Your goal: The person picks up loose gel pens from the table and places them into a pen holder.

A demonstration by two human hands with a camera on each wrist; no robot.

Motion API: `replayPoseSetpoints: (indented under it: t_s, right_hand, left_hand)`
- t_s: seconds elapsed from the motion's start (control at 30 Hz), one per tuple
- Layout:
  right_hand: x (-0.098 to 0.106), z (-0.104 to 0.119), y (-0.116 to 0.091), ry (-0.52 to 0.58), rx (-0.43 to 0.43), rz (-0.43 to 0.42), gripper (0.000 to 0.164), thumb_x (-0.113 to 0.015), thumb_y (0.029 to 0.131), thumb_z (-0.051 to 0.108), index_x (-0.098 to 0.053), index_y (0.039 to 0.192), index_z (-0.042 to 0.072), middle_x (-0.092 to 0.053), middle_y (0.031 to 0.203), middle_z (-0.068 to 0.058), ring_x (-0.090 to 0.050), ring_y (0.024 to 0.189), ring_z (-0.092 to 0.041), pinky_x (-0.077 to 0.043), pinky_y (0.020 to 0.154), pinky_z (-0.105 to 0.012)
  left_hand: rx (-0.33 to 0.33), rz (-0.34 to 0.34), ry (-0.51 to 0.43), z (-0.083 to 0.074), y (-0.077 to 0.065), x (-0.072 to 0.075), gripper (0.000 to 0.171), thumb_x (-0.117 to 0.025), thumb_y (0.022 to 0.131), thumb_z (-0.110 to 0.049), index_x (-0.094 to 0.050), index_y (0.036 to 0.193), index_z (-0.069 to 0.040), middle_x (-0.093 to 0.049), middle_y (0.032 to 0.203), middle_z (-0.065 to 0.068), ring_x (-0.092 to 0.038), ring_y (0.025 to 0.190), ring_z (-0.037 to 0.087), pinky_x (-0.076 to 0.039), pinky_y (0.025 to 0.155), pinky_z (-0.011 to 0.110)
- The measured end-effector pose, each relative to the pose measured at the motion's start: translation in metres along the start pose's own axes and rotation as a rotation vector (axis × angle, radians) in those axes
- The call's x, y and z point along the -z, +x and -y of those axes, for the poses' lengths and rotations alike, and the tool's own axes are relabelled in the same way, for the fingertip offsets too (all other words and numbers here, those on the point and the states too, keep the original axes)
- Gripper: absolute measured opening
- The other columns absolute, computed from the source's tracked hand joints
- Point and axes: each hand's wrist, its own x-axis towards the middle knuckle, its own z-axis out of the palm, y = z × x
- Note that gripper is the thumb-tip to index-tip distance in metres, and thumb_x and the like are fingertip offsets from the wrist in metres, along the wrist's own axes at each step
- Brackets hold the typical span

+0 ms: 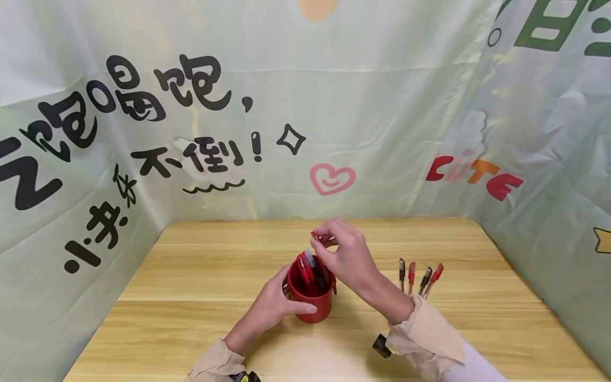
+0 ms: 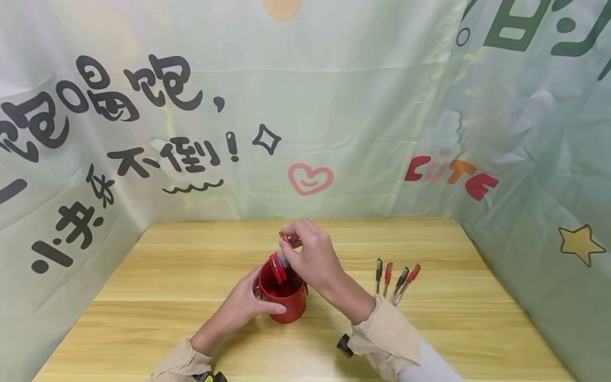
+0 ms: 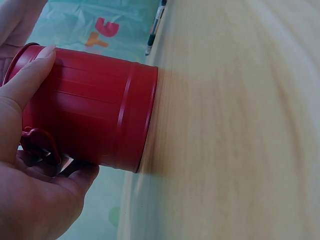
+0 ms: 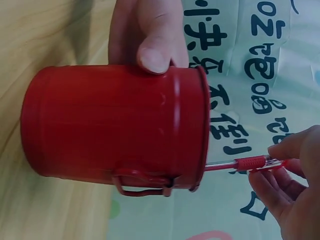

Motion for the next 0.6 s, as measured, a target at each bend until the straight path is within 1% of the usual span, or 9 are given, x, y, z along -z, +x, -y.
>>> replayPoseSetpoints:
  t_s: [0.13, 0.37, 0.6]
  right_hand:
    - [-0.002, -0.003, -0.003, -0.006, -0.041, 0.027, 0.016, -0.082, 0.086, 0.002, -0.07, 0.098, 0.006, -0.072, 0.092, -0.005, -0.073, 0.077, -0.012, -0.065, 0.07, -0.027]
    - [-0.007, -0.009, -0.007, -0.007, -0.1, 0.048, 0.018, -0.083, 0.085, 0.002, -0.071, 0.097, 0.006, -0.073, 0.092, -0.006, -0.073, 0.077, -0.013, -0.066, 0.07, -0.029]
    - [-0.009, -0.012, -0.01, -0.016, -0.157, 0.068, 0.016, -0.083, 0.086, 0.004, -0.072, 0.097, 0.006, -0.074, 0.091, -0.006, -0.073, 0.077, -0.013, -0.066, 0.071, -0.029]
  left_hand:
    - [-0.004, -0.002, 0.013, 0.001, 0.0, 0.0, 0.097, -0.096, 0.072, -0.032, -0.044, 0.155, -0.027, -0.059, 0.148, -0.005, -0.06, 0.133, 0.022, -0.052, 0.113, 0.043]
    - [-0.008, -0.003, 0.008, 0.001, -0.001, 0.0, 0.097, -0.097, 0.072, -0.032, -0.044, 0.154, -0.027, -0.059, 0.148, -0.005, -0.06, 0.133, 0.021, -0.053, 0.113, 0.042]
    - [-0.01, 0.001, 0.008, 0.002, 0.0, 0.0, 0.096, -0.096, 0.074, -0.034, -0.044, 0.155, -0.028, -0.058, 0.148, -0.005, -0.059, 0.134, 0.022, -0.053, 0.113, 0.043]
